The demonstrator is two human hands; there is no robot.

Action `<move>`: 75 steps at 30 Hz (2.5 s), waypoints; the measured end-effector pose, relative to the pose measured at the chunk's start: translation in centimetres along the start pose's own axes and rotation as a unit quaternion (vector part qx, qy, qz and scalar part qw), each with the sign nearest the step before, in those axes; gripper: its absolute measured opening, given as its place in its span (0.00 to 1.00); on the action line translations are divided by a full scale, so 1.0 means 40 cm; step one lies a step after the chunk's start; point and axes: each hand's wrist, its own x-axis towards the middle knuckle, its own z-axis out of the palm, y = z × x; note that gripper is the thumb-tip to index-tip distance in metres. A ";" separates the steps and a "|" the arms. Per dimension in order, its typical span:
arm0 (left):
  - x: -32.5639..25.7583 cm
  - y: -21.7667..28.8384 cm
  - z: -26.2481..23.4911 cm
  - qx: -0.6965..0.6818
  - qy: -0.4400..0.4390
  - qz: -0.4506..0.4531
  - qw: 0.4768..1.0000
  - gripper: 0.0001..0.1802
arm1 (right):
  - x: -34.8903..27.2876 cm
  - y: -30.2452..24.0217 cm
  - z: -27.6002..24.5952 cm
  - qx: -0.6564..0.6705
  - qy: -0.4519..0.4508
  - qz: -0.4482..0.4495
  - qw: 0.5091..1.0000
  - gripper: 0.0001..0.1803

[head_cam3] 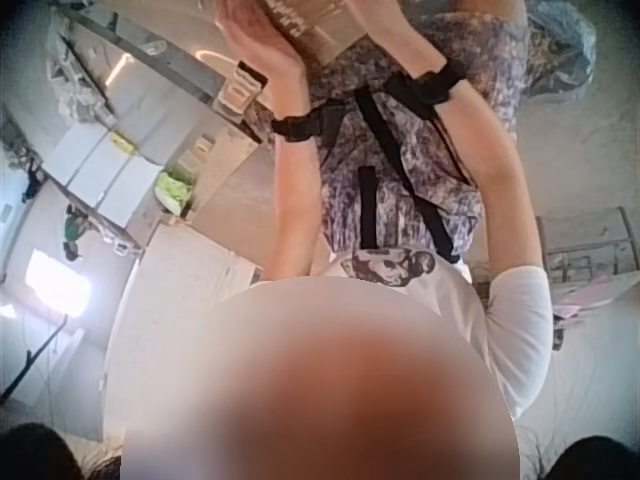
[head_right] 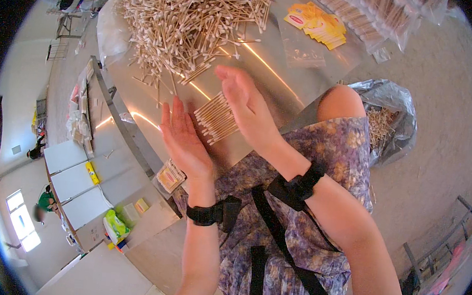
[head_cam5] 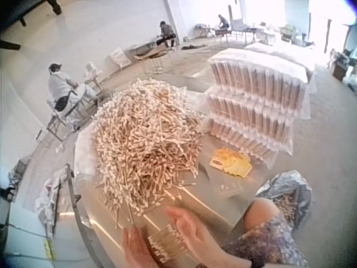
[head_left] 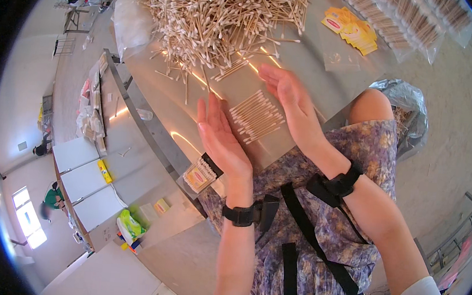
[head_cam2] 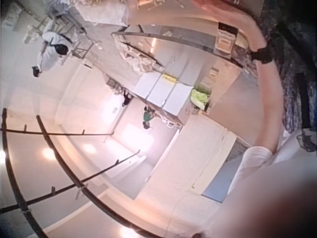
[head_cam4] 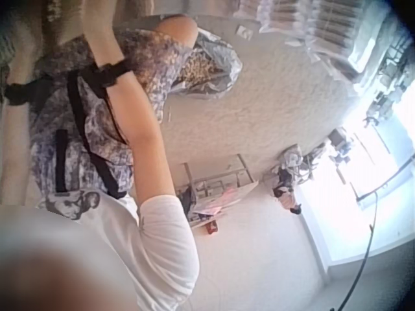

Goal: The user is counting and organizing wooden-shafted swabs into plastic bags and sealing them.

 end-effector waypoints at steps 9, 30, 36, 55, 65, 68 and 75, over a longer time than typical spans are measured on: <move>-0.019 -0.003 0.018 0.018 0.023 0.034 0.999 0.39 | 0.005 0.037 0.012 0.006 0.005 -0.029 1.000 0.31; -0.029 -0.009 0.000 0.022 -0.005 0.066 0.998 0.39 | -0.003 0.036 0.013 0.081 0.019 0.008 0.997 0.34; -0.080 0.016 -0.024 0.646 -0.149 0.212 0.718 0.51 | 0.027 -0.033 -0.059 0.112 0.059 -0.003 0.992 0.34; -0.092 -0.048 0.003 0.665 -0.153 0.250 0.687 0.57 | -0.012 -0.062 -0.130 -0.429 -0.210 -0.109 0.872 0.07; -0.090 -0.058 -0.005 0.668 -0.144 0.259 0.683 0.56 | -0.019 -0.047 -0.129 -0.441 -0.195 -0.115 0.868 0.09; -0.088 -0.057 -0.004 0.668 -0.141 0.261 0.683 0.55 | -0.018 -0.054 -0.129 -0.449 -0.223 -0.119 0.857 0.09; -0.089 -0.058 -0.004 0.672 -0.139 0.258 0.680 0.56 | -0.013 -0.039 -0.131 -0.421 -0.177 -0.127 0.881 0.10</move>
